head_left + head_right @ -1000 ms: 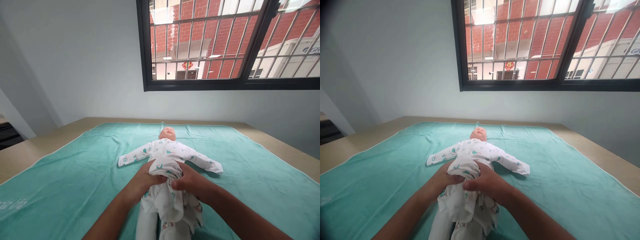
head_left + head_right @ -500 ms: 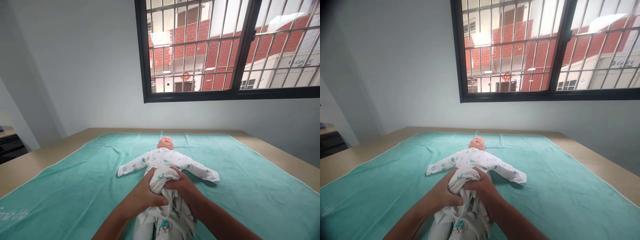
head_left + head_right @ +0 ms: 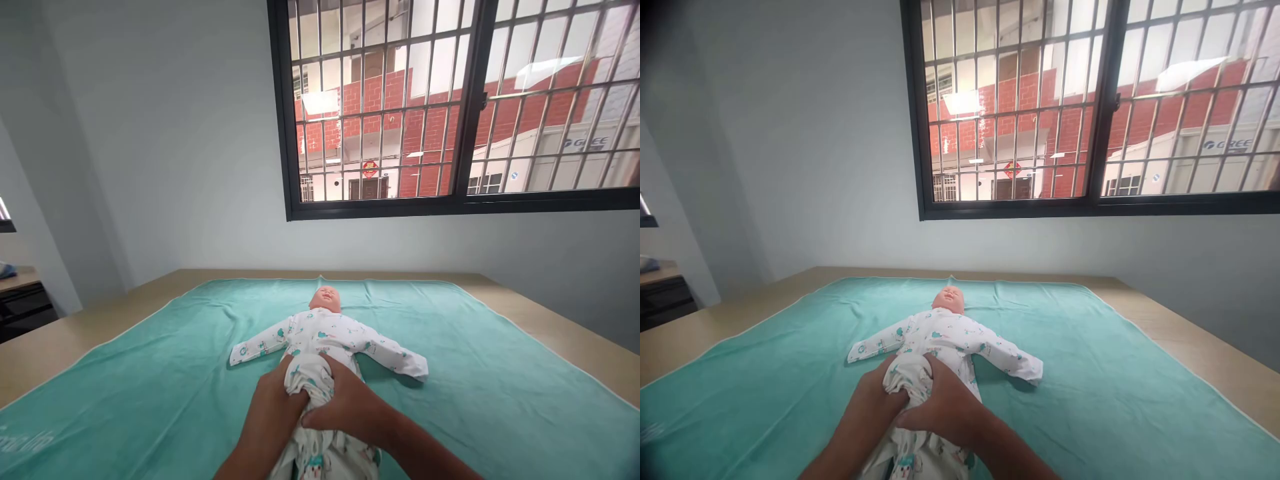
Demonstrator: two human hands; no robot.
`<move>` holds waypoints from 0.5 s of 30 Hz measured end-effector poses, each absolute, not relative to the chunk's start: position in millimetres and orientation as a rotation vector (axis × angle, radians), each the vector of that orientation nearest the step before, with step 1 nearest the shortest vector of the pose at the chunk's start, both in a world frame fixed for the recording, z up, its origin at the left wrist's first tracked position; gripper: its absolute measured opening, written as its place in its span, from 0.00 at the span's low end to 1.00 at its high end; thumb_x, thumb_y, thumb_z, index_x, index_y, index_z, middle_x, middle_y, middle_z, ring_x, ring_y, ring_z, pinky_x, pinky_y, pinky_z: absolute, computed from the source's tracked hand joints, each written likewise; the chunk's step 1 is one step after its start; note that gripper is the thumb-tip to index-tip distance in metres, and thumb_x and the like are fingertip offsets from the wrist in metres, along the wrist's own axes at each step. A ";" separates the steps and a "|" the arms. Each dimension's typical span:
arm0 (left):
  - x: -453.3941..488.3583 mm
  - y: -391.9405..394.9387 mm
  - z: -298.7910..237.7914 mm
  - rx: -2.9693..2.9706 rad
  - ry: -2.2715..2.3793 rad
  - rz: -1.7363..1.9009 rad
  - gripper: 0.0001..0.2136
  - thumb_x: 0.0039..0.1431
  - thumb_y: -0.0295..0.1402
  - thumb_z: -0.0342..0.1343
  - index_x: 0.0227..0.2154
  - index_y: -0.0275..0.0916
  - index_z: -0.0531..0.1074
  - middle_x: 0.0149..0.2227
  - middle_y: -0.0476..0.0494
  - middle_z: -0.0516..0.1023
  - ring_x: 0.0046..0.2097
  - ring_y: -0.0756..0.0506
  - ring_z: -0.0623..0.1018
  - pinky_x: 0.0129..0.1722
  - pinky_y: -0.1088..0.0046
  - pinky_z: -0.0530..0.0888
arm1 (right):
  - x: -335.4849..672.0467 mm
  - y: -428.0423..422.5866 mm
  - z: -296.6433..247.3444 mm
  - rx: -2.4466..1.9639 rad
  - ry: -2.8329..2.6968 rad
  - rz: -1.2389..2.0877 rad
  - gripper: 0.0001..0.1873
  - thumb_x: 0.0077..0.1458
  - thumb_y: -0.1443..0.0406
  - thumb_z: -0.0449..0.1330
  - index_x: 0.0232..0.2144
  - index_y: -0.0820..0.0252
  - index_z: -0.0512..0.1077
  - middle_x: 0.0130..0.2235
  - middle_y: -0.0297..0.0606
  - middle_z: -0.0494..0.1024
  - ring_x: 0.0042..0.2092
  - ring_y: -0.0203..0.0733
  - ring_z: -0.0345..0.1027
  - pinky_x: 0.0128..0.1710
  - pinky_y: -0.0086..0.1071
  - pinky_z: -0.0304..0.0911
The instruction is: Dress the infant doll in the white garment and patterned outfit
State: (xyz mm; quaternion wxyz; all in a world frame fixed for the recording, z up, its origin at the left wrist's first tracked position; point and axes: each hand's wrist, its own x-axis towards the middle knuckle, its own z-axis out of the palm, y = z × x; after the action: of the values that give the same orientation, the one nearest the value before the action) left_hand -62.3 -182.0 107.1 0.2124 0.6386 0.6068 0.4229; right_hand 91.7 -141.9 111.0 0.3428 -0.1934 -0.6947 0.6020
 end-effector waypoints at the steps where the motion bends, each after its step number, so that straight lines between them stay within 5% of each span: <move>1: -62.1 -184.5 106.5 1.803 1.760 1.145 0.10 0.52 0.27 0.48 0.35 0.41 0.71 0.35 0.48 0.78 0.38 0.44 0.75 0.38 0.71 0.67 | 91.5 -141.9 110.0 -0.518 -1.837 1.519 0.29 0.37 0.74 0.65 0.46 0.57 0.70 0.44 0.34 0.77 0.47 0.46 0.70 0.48 0.37 0.64; 5: -61.4 -198.3 110.9 1.849 1.885 1.158 0.08 0.58 0.32 0.46 0.28 0.41 0.70 0.33 0.47 0.76 0.34 0.45 0.72 0.34 0.72 0.64 | 86.0 -138.6 100.1 -0.630 -1.904 1.303 0.19 0.39 0.75 0.57 0.38 0.59 0.71 0.37 0.33 0.77 0.40 0.43 0.69 0.40 0.34 0.64; 15: -57.1 -226.2 118.8 1.446 1.728 1.227 0.06 0.54 0.35 0.49 0.28 0.40 0.67 0.28 0.50 0.73 0.35 0.44 0.71 0.33 0.74 0.65 | 81.2 -152.6 98.3 -0.728 -1.970 1.152 0.06 0.48 0.68 0.58 0.32 0.58 0.72 0.34 0.33 0.77 0.37 0.41 0.68 0.37 0.32 0.61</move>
State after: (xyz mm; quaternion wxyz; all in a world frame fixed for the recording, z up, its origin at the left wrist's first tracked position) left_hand -57.1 -226.2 118.8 0.2839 0.5405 0.6459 0.4583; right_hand 81.2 -152.6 98.3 0.3646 -0.2828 -0.7658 0.4479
